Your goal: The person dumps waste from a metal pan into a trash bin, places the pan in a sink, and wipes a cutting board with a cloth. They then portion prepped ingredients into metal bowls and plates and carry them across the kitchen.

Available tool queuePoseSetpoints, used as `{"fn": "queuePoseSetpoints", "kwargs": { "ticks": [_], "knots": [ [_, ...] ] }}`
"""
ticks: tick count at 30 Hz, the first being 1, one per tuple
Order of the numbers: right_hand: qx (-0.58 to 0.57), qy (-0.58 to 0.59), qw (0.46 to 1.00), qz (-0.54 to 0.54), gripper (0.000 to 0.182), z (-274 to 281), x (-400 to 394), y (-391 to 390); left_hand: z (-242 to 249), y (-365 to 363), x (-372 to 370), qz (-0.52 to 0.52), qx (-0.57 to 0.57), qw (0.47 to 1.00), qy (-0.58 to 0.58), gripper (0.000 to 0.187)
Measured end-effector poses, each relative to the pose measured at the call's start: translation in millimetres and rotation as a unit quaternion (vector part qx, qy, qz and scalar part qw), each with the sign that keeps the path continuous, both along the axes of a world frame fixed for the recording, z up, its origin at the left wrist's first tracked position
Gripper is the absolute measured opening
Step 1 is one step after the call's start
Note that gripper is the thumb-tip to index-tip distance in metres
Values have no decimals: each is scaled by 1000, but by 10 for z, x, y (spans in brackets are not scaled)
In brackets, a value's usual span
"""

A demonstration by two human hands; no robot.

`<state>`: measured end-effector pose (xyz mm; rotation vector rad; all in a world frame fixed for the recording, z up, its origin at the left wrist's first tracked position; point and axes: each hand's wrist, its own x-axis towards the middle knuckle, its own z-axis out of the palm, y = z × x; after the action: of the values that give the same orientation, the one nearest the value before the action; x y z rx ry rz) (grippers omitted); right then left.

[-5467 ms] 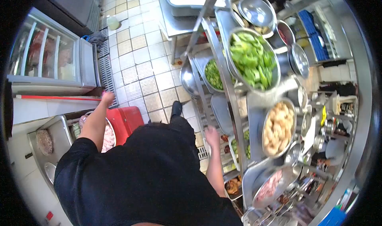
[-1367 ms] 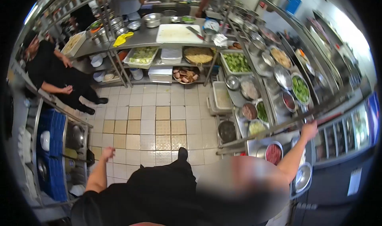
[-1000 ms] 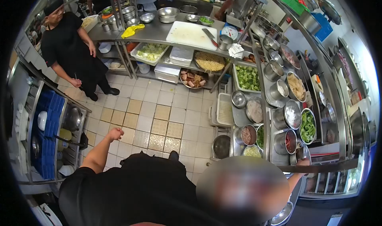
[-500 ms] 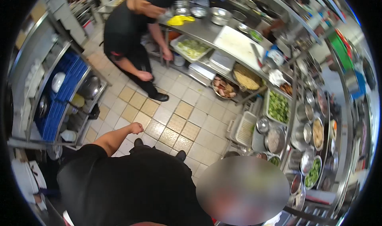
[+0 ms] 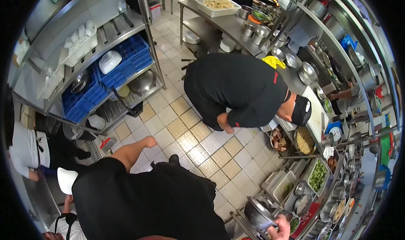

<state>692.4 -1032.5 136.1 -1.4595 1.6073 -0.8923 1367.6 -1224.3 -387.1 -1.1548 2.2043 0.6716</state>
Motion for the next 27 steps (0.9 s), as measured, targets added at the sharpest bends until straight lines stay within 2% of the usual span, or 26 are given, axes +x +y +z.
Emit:
{"fn": "queuePoseSetpoints", "kwargs": {
  "ticks": [1, 3, 5, 7, 9, 11, 14, 20, 22, 24, 27],
  "knots": [
    [-11, 4, 998, 61, 42, 137, 222, -256, -8, -13, 248, -62, -7, 998, 1, 16],
    [-33, 21, 990, 132, 44, 270, 490, -607, 205, 43, 546, 10, 23, 999, -41, 15],
    [-78, 44, 971, 223, 41, 468, 744, -924, -28, 90, 866, 59, 75, 993, -64, 17],
    [-79, 57, 950, 298, 34, 668, 917, -1142, -115, 241, 941, 216, 93, 972, 0, 19],
    [-99, 38, 941, 320, 31, 777, 1062, -1266, -96, 231, 928, 382, 128, 912, 73, 21],
    [-106, 34, 934, 339, 30, 833, 1184, -1379, 113, 281, 667, 546, 177, 805, 149, 24],
    [-104, 24, 927, 360, 29, 811, 1340, -1509, 345, 272, 382, 615, 177, 745, 188, 24],
    [-105, 43, 941, 318, 32, 788, 1575, -1535, 294, 86, 384, 526, 177, 813, 178, 21],
    [-106, 41, 947, 299, 33, 755, 1566, -1468, 161, 52, 455, 535, 129, 812, 195, 28],
    [-106, 42, 951, 287, 35, 759, 1579, -1402, 61, -45, 559, 531, 154, 812, 188, 26],
    [-106, 41, 956, 269, 36, 788, 1616, -1307, 146, -97, 576, 570, 124, 793, 172, 24]
  ]
}}
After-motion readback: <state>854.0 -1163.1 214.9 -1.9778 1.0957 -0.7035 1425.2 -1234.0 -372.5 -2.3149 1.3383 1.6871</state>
